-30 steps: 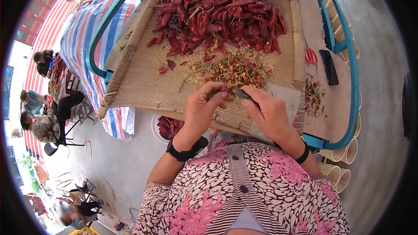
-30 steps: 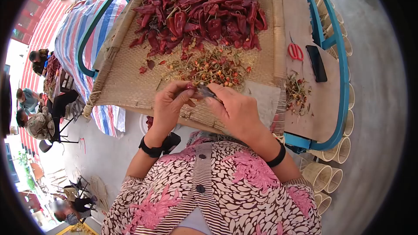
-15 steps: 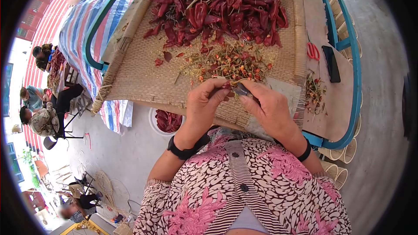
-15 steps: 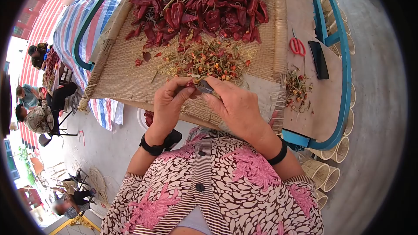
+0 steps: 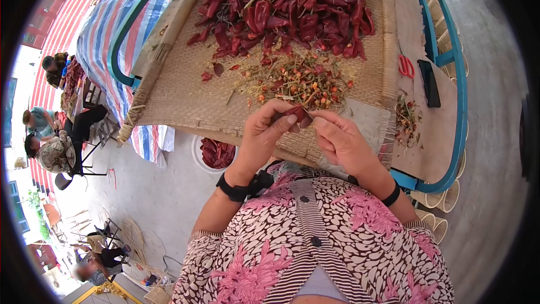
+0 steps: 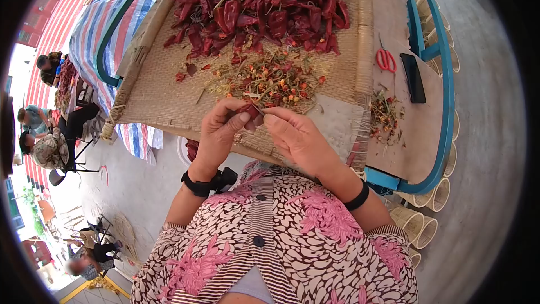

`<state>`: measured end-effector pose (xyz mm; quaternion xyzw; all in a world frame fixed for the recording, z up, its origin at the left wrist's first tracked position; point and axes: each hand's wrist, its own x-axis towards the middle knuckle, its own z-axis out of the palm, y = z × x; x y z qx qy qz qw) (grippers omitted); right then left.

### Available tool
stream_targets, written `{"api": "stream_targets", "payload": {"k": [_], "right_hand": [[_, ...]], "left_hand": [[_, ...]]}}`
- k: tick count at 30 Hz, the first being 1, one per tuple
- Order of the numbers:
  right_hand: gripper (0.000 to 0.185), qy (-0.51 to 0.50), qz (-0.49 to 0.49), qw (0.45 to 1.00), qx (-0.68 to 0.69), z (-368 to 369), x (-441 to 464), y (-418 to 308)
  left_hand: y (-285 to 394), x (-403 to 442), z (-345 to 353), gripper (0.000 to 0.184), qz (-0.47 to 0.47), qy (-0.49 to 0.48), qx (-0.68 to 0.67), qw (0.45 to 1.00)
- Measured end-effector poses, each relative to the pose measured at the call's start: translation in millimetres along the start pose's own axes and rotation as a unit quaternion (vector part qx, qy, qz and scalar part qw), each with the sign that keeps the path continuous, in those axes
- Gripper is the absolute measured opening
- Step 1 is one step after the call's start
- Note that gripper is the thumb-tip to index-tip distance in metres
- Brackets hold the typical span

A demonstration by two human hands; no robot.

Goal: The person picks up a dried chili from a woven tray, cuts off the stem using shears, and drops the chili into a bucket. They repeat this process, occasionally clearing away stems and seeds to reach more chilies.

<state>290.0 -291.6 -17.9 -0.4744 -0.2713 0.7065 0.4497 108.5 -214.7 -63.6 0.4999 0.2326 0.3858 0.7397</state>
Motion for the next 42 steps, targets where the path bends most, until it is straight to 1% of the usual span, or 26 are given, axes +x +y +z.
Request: {"api": "stream_targets", "payload": {"k": [1, 3, 4, 6, 7, 9, 11, 13, 14, 16, 19, 22, 24, 27, 28, 30, 31, 32, 33, 34, 35, 37, 39, 40, 42], "right_hand": [[0.036, -0.025, 0.047, 0.996, 0.066, 0, -1, -5], [0.034, -0.053, 0.083, 0.984, 0.15, 3, -2, -9], [0.033, -0.067, 0.1, 0.974, 0.192, 3, -2, -10], [0.034, -0.047, 0.081, 0.987, 0.13, -1, 1, -10], [0.035, -0.036, 0.07, 0.992, 0.099, -3, 3, -9], [0.035, 0.004, 0.021, 1.0, -0.005, -2, 8, -2], [0.036, 0.025, -0.029, 0.994, -0.103, -1, 9, 2], [0.037, 0.027, -0.079, 0.977, -0.198, -1, 10, 2], [0.036, 0.041, -0.12, 0.956, -0.264, 1, 10, 1], [0.035, 0.07, -0.199, 0.896, -0.391, 5, 9, -2], [0.034, 0.088, -0.178, 0.858, -0.474, 8, 5, -9], [0.032, 0.106, -0.231, 0.833, -0.492, 7, 7, -4], [0.031, 0.132, -0.246, 0.812, -0.513, 7, 9, 3], [0.03, 0.141, -0.255, 0.79, -0.54, 8, 10, 5], [0.03, 0.139, -0.255, 0.784, -0.548, 7, 10, 6], [0.029, 0.098, -0.206, 0.874, -0.428, 5, 12, 8], [0.029, 0.077, -0.18, 0.911, -0.364, 3, 12, 9], [0.029, 0.04, -0.115, 0.953, -0.278, 0, 11, 7], [0.029, 0.003, -0.048, 0.981, -0.187, -4, 10, 5], [0.03, -0.034, 0.02, 0.995, -0.093, -7, 10, 3], [0.03, -0.04, 0.059, 0.997, -0.022, -5, 10, -1], [0.031, -0.051, 0.135, 0.982, 0.121, 1, 9, -9], [0.031, -0.104, 0.166, 0.952, 0.237, -4, 13, -2], [0.031, -0.129, 0.181, 0.929, 0.295, -6, 14, 1], [0.032, -0.133, 0.164, 0.922, 0.325, -4, 15, 4]], "left_hand": [[-3, 0, -2, 0.014, -0.002, -0.007, -0.046, 0.999], [-8, 0, -5, 0.014, -0.008, -0.022, -0.137, 0.99], [-8, 1, -6, 0.014, -0.015, -0.019, -0.129, 0.991], [-6, 2, -9, 0.015, -0.03, -0.015, -0.112, 0.993], [-3, 2, -8, 0.014, -0.03, -0.007, -0.072, 0.997], [7, 3, -6, 0.013, -0.03, 0.011, 0.008, 0.999], [8, 3, -5, 0.016, -0.032, 0.017, 0.025, 0.999], [7, 3, -5, 0.017, -0.036, 0.017, 0.024, 0.999], [5, 4, -7, 0.018, -0.037, 0.013, 0.014, 0.999], [5, 4, -8, 0.018, -0.053, 0.01, 0.002, 0.999], [6, 3, -7, 0.019, -0.085, 0.012, 0.004, 0.996], [7, 2, -4, 0.018, -0.095, 0.012, 0.038, 0.995], [8, 3, -3, 0.016, -0.093, 0.015, 0.072, 0.993], [-4, 3, -3, 0.017, -0.082, 0.011, 0.061, 0.995], [-6, 3, -4, 0.017, -0.092, 0.01, 0.015, 0.996], [-8, 2, -4, 0.016, -0.113, 0.008, -0.077, 0.991], [-8, 1, -4, 0.016, -0.119, 0.003, -0.108, 0.987], [-8, 0, -6, 0.016, -0.126, -0.002, -0.138, 0.982], [-8, 0, -7, 0.016, -0.133, -0.007, -0.169, 0.977], [-7, -1, -7, 0.015, -0.133, -0.015, -0.188, 0.973], [-5, 0, -7, 0.016, -0.131, -0.024, -0.208, 0.969], [-4, 2, -8, 0.016, -0.126, -0.043, -0.237, 0.962], [-3, 5, -9, 0.017, -0.116, -0.061, -0.258, 0.957], [-6, 6, -9, 0.017, -0.117, -0.046, -0.253, 0.959], [-9, 9, -7, 0.016, -0.12, -0.016, -0.244, 0.962]]}}
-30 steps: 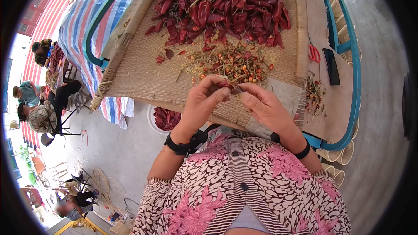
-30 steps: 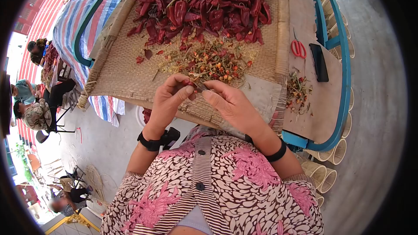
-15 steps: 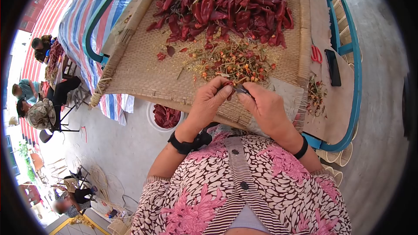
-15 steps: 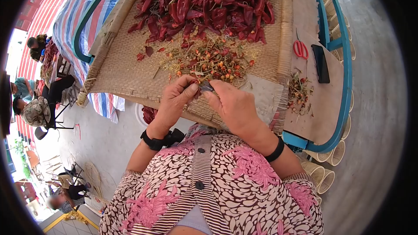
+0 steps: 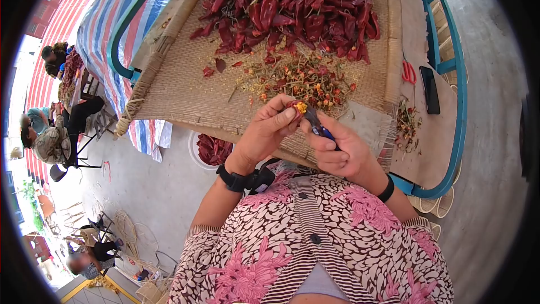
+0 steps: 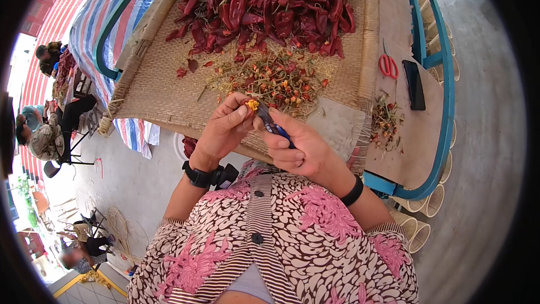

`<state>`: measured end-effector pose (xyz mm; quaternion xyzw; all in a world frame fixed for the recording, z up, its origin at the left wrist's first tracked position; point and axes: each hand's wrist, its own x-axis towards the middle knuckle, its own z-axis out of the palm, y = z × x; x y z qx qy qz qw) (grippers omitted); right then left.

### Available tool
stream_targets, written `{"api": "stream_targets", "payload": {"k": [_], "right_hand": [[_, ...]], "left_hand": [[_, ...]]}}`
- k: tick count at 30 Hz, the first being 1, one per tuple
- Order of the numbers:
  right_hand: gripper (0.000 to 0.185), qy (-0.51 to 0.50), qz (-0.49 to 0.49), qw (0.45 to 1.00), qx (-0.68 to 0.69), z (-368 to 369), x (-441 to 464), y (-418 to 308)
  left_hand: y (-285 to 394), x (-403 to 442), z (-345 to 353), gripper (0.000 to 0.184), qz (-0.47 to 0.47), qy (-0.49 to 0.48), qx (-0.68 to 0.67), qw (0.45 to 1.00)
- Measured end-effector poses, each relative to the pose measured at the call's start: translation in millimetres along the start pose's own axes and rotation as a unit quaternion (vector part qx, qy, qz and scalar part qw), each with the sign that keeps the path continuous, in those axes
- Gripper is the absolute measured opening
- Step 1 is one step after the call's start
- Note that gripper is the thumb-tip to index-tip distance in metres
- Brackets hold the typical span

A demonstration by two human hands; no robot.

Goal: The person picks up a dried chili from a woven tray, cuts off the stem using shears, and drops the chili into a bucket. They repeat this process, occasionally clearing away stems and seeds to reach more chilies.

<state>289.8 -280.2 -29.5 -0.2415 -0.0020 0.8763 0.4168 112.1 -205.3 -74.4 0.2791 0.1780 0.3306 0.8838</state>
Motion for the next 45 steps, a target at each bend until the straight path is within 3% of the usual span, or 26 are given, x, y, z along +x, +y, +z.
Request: {"api": "stream_targets", "payload": {"k": [1, 3, 4, 6, 10, 13, 14, 17, 19, 21, 23, 26, 29, 33, 34, 38, 41, 42, 44, 45], "right_hand": [[0.032, -0.008, -0.009, 1.0, 0.014, 0, 1, 2], [0.032, 0.091, -0.054, 0.993, -0.052, 3, 3, 10], [0.032, 0.138, -0.077, 0.984, -0.085, 3, 4, 12], [0.03, 0.153, -0.059, 0.986, -0.032, 1, 6, 14], [0.03, 0.116, 0.03, 0.979, 0.166, -28, 14, 15], [0.031, 0.166, -0.092, 0.97, 0.149, -37, 13, -9], [0.033, 0.115, -0.047, 0.986, 0.113, -42, 9, -6], [0.037, 0.068, -0.018, 0.953, 0.294, -28, 10, -7], [0.04, 0.04, -0.032, 0.958, 0.283, -29, 10, -11], [0.04, 0.012, -0.054, 0.972, 0.228, -30, 9, -11], [0.032, 0.037, -0.04, 0.985, 0.162, -25, 6, -8], [0.021, 0.092, -0.044, 0.993, 0.066, -12, -1, 1], [0.02, 0.088, -0.05, 0.994, 0.045, -9, -4, 4], [0.02, 0.104, -0.08, 0.991, 0.026, -8, -11, 5], [0.019, 0.107, -0.084, 0.99, 0.027, -10, -12, 5], [0.018, 0.117, -0.099, 0.988, 0.022, -12, -20, 4], [0.017, 0.131, -0.114, 0.985, 0.007, -16, -25, 4], [0.016, 0.138, -0.122, 0.983, -0.008, -17, -24, 3], [0.014, 0.156, -0.135, 0.977, -0.052, -14, -22, 3], [0.013, 0.167, -0.141, 0.972, -0.082, -9, -20, 3]], "left_hand": [[3, 0, 1, 0.015, -0.006, 0.014, 0.035, 0.999], [12, 1, 6, 0.013, -0.015, 0.042, 0.107, 0.993], [12, 2, 7, 0.012, 0.019, 0.048, 0.241, 0.969], [8, 2, 8, 0.011, 0.083, 0.062, 0.494, 0.863], [13, -4, 22, 0.012, 0.082, 0.039, 0.683, 0.724], [10, -21, 32, 0.013, 0.067, -0.024, 0.686, 0.724], [10, -20, 19, 0.014, 0.099, 0.004, 0.674, 0.732], [49, -16, 7, 0.016, 0.143, 0.053, 0.723, 0.674], [85, -11, 0, 0.019, 0.129, 0.096, 0.734, 0.66], [123, 9, -29, 0.018, 0.084, 0.153, 0.778, 0.604], [156, 28, -47, 0.017, 0.032, 0.2, 0.835, 0.511], [182, 60, -90, 0.019, 0.087, 0.199, 0.916, 0.338], [191, 92, -110, 0.022, 0.058, 0.266, 0.87, 0.41], [182, 124, -144, 0.029, 0.088, 0.287, 0.865, 0.402], [179, 133, -149, 0.022, 0.063, 0.302, 0.867, 0.39], [169, 144, -168, 0.023, 0.07, 0.322, 0.868, 0.371], [172, 132, -158, 0.032, 0.126, 0.304, 0.846, 0.419], [178, 134, -176, 0.028, 0.123, 0.279, 0.825, 0.476], [180, 115, -139, 0.021, 0.022, 0.289, 0.581, 0.761], [180, 103, -114, 0.018, -0.029, 0.281, 0.422, 0.862]]}}
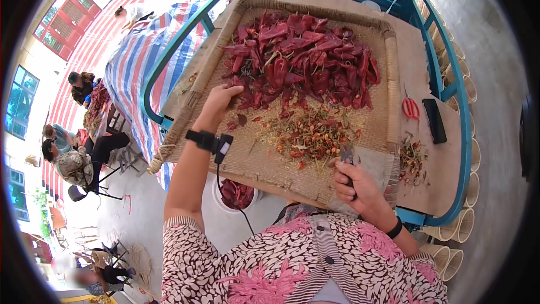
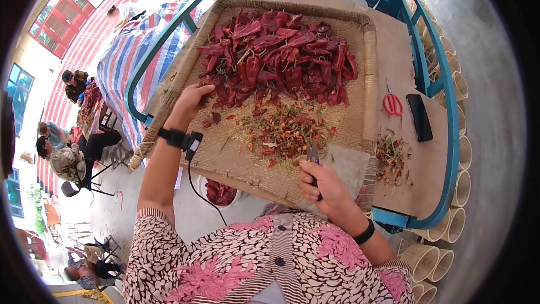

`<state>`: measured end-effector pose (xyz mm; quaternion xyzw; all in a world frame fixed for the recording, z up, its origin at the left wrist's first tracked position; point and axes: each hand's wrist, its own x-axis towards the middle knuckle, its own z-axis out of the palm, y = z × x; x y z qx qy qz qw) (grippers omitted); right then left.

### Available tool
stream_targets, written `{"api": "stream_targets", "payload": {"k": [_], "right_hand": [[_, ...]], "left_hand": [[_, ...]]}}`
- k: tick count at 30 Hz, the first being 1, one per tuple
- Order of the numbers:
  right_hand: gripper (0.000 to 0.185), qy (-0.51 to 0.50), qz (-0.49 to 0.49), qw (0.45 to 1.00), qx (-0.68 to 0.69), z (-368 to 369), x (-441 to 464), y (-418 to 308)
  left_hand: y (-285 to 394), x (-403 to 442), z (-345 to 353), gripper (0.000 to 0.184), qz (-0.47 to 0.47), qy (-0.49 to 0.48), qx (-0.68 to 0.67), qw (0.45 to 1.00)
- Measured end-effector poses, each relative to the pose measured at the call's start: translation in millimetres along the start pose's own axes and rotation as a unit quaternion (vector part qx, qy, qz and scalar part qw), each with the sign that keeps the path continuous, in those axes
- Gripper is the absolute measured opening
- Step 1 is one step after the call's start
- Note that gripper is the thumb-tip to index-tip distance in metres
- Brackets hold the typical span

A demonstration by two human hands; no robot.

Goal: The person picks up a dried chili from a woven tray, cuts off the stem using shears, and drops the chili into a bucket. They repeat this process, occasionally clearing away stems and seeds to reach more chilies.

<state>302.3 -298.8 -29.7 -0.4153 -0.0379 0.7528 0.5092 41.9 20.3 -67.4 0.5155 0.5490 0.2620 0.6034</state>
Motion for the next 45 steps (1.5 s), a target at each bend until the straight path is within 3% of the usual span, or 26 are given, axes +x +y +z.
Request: {"api": "stream_targets", "payload": {"k": [1, 4, 10, 11, 13, 16, 19, 34, 45], "right_hand": [[0.012, 0.008, -0.011, 0.999, -0.031, 6, 1, -1], [0.012, 0.0, -0.015, 0.996, -0.09, 21, 1, -1], [0.015, -0.037, -0.05, 0.983, -0.175, 20, 11, 11], [0.017, -0.018, -0.136, 0.952, -0.275, 23, 13, 13], [0.021, 0.021, -0.3, 0.837, -0.458, 31, 18, 17], [0.027, 0.076, -0.365, 0.714, -0.593, 48, 3, 12], [0.032, 0.073, -0.421, 0.656, -0.623, 55, -1, 15], [0.032, 0.107, -0.517, 0.546, -0.651, 59, 3, 22], [0.032, 0.103, -0.496, 0.568, -0.649, 61, 1, 17]], "left_hand": [[3, -20, 8, 0.009, -0.025, -0.036, -0.127, 0.991], [13, -76, 34, 0.01, 0.005, -0.094, -0.251, 0.963], [-8, -122, 54, 0.012, -0.102, -0.176, -0.394, 0.896], [-13, -129, 58, 0.013, -0.112, -0.142, -0.396, 0.9], [-8, -150, 73, 0.012, -0.122, -0.127, -0.404, 0.898], [-11, -170, 84, 0.011, -0.122, -0.14, -0.439, 0.879], [-18, -180, 90, 0.012, -0.11, -0.158, -0.471, 0.861], [-19, -207, 96, 0.015, -0.02, -0.174, -0.397, 0.901], [-20, -201, 104, 0.016, 0.006, -0.152, -0.398, 0.905]]}}
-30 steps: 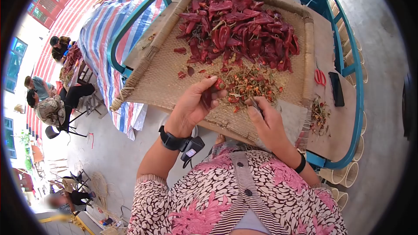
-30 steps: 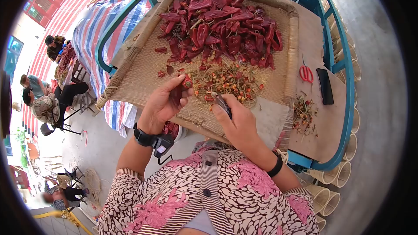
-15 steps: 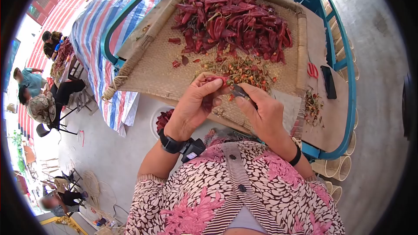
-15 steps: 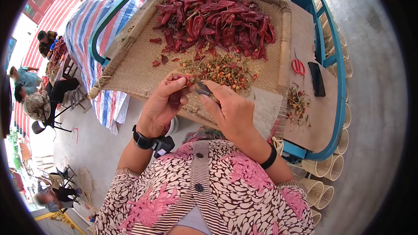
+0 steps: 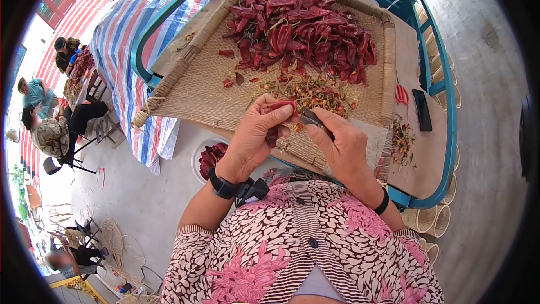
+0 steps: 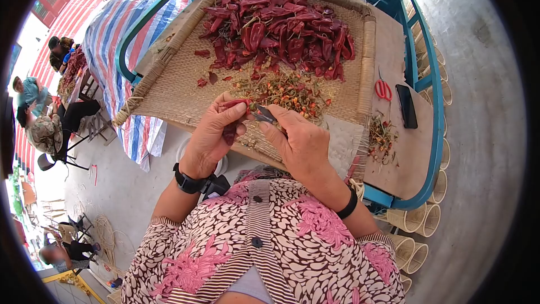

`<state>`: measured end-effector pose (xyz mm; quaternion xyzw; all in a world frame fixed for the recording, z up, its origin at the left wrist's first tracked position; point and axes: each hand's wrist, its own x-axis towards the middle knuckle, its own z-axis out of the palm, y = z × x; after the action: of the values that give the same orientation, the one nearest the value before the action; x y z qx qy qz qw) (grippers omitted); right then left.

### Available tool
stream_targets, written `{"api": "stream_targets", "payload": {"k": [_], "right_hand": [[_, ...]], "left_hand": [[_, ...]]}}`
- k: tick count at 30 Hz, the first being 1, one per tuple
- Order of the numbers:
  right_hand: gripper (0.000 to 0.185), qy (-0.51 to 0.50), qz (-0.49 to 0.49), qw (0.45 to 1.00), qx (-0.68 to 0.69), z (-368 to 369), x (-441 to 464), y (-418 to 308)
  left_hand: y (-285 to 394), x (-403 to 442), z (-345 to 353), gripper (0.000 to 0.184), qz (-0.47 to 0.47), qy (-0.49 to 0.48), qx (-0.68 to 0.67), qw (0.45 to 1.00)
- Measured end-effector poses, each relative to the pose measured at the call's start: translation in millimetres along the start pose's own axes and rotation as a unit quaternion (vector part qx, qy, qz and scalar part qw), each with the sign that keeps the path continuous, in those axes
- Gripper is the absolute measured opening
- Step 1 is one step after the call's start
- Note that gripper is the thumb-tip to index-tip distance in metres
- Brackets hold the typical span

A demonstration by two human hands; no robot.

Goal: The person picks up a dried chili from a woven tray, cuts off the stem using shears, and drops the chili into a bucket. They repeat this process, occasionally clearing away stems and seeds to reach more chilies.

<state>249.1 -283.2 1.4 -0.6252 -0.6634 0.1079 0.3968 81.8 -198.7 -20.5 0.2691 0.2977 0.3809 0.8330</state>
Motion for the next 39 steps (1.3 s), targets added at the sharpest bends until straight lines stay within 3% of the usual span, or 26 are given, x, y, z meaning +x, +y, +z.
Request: {"api": "stream_targets", "payload": {"k": [3, 9, 15, 16, 18, 20, 22, 25, 28, 34, 37, 39], "right_hand": [[0.031, -0.009, 0.009, 1.0, -0.002, -1, 1, -2], [0.031, -0.021, 0.032, 0.999, 0.019, -1, 2, 2], [0.026, 0.005, 0.007, 0.998, -0.056, 3, -1, 10], [0.026, 0.008, -0.001, 0.998, -0.065, 4, -1, 10], [0.025, -0.037, 0.071, 0.986, 0.143, 8, -3, 17], [0.025, -0.098, 0.165, 0.927, 0.322, 7, -2, 19], [0.025, -0.171, 0.284, 0.823, 0.461, 1, -2, 17], [0.023, -0.201, 0.374, 0.679, 0.598, 3, -6, 22], [0.024, -0.209, 0.422, 0.57, 0.673, 3, -6, 21], [0.027, -0.224, 0.403, 0.518, 0.72, 7, -9, 25], [0.031, -0.15, 0.44, 0.399, 0.79, 10, -13, 30], [0.033, -0.099, 0.384, 0.464, 0.792, 4, -2, 51]], "left_hand": [[-4, 0, -6, 0.017, 0.041, -0.035, 0.015, 0.998], [-11, -7, 6, 0.017, 0.157, -0.008, 0.132, 0.979], [-21, -1, 3, 0.017, 0.146, -0.012, 0.14, 0.979], [-21, 0, 3, 0.017, 0.114, -0.017, 0.092, 0.989], [-19, -1, 4, 0.018, 0.048, -0.026, -0.006, 0.998], [-21, 2, -1, 0.019, 0.021, -0.057, -0.045, 0.997], [-22, 5, -4, 0.019, -0.003, -0.078, -0.078, 0.994], [-25, 10, -7, 0.019, -0.03, -0.095, -0.117, 0.988], [-28, 15, -14, 0.019, -0.056, -0.116, -0.16, 0.979], [-37, 19, -18, 0.019, -0.064, -0.136, -0.205, 0.967], [-45, 20, -21, 0.018, -0.048, -0.135, -0.145, 0.979], [-51, 10, -21, 0.016, -0.02, -0.154, -0.064, 0.986]]}}
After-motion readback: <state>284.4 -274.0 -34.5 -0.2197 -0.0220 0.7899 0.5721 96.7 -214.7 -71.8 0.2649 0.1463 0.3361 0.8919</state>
